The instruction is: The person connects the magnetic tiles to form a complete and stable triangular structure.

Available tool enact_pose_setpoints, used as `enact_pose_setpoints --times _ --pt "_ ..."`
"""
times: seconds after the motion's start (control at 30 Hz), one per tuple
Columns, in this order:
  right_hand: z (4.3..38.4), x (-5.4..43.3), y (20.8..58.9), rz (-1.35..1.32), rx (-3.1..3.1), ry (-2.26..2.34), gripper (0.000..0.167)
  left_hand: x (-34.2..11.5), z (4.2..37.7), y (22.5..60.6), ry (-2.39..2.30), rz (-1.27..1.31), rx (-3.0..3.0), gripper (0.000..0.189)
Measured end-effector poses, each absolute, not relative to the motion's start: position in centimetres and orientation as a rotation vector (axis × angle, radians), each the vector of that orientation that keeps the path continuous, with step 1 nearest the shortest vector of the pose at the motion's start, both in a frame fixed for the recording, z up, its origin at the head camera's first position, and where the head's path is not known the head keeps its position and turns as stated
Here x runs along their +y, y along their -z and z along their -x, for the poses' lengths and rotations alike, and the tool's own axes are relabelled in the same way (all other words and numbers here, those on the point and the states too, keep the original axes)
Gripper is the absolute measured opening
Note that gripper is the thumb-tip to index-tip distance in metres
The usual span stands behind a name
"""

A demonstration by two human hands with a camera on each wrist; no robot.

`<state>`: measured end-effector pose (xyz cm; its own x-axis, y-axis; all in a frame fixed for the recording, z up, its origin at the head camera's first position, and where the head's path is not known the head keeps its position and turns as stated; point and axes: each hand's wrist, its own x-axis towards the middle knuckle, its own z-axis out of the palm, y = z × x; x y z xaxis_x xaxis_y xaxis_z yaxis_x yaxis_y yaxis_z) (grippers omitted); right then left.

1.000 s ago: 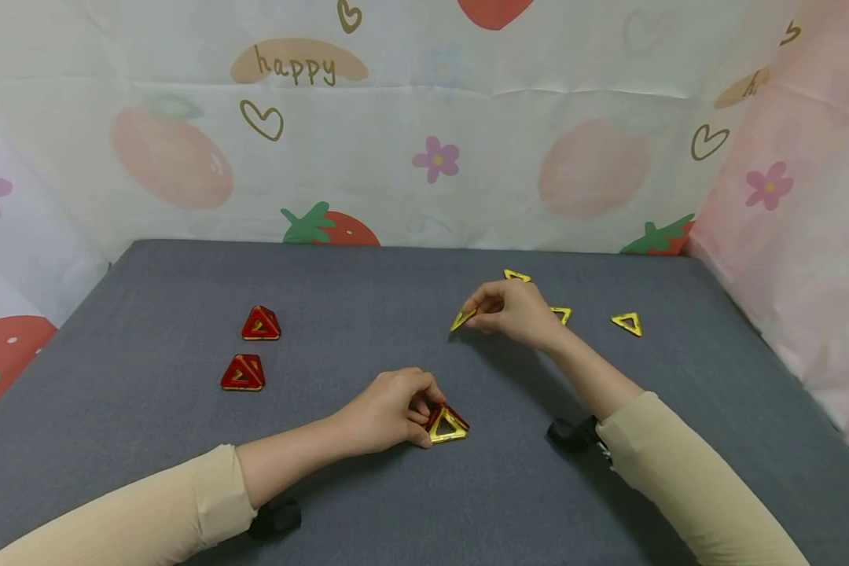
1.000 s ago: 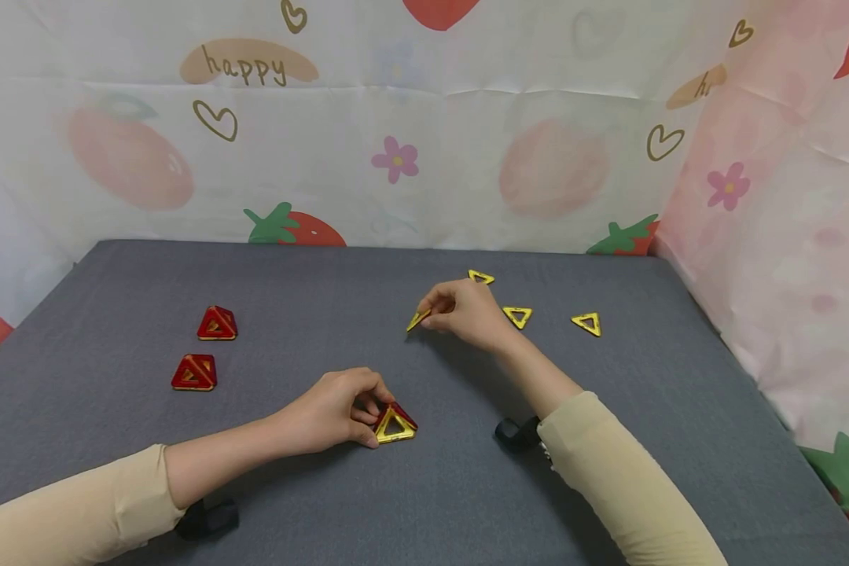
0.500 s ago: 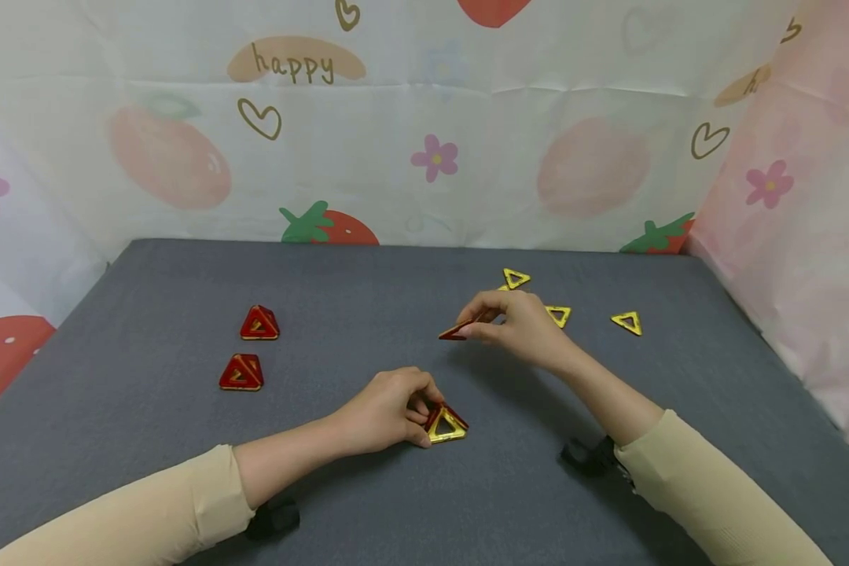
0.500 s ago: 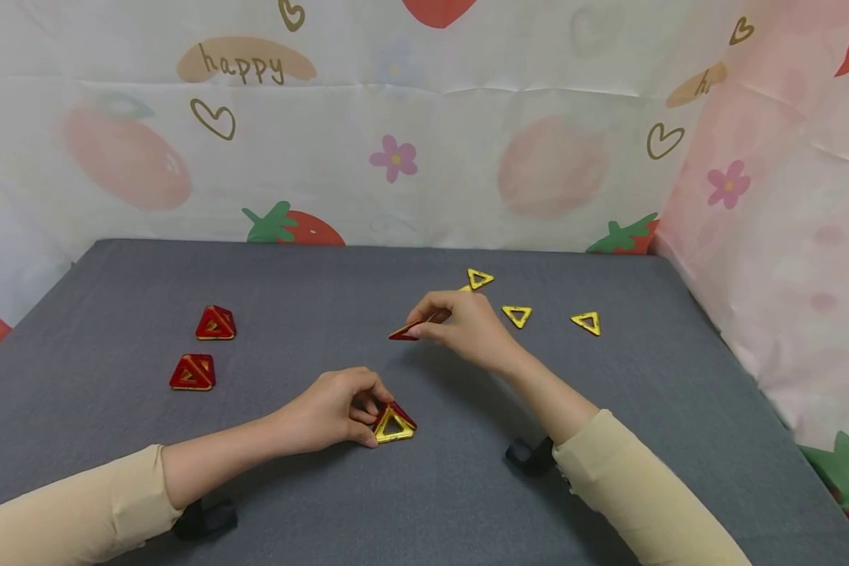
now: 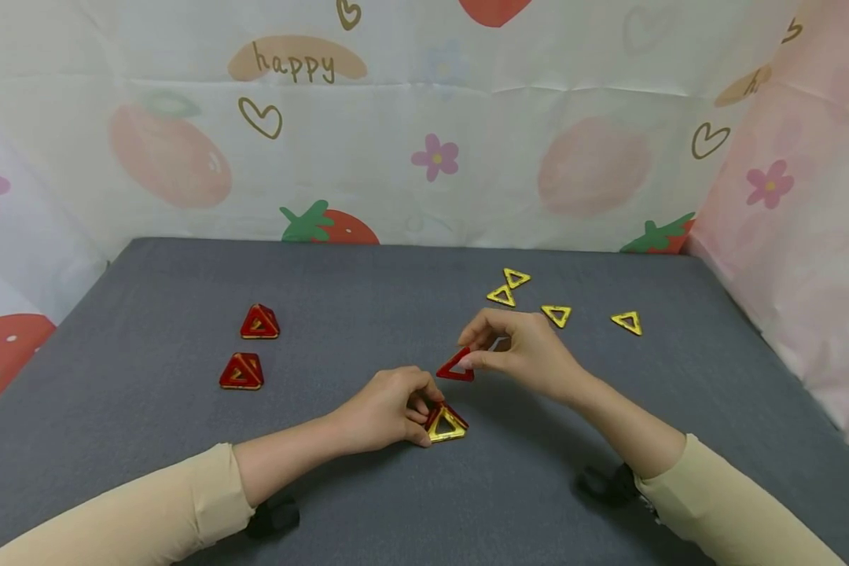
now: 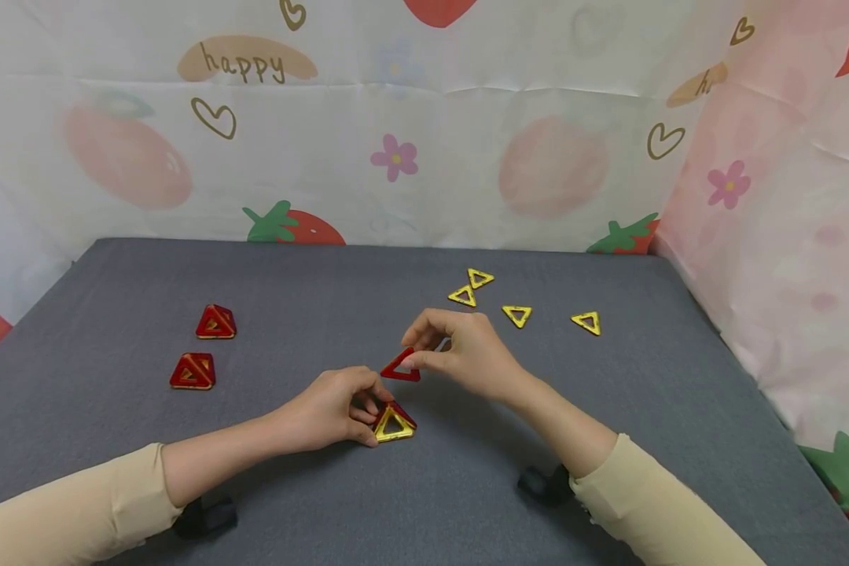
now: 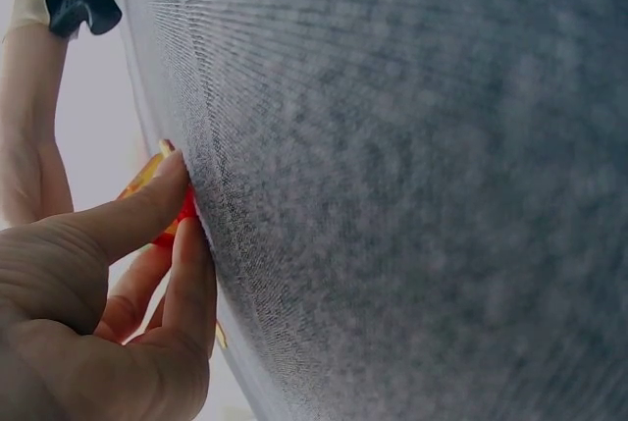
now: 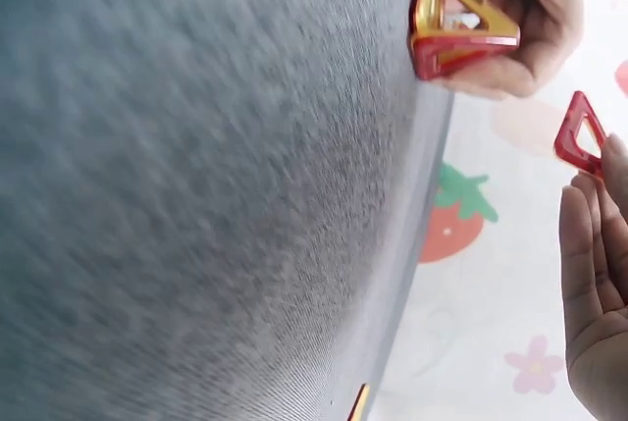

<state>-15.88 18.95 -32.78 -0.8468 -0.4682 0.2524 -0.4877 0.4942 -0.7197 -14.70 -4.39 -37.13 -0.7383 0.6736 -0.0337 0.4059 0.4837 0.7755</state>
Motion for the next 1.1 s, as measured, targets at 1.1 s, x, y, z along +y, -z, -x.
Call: enact_pose_setpoints --times 1.1 --pt "12.9 17.2 34.8 -1.192 -2.793 -1.221 0.010 -4.4 14.5 37.0 -1.101 -0.935 2.440 0.043"
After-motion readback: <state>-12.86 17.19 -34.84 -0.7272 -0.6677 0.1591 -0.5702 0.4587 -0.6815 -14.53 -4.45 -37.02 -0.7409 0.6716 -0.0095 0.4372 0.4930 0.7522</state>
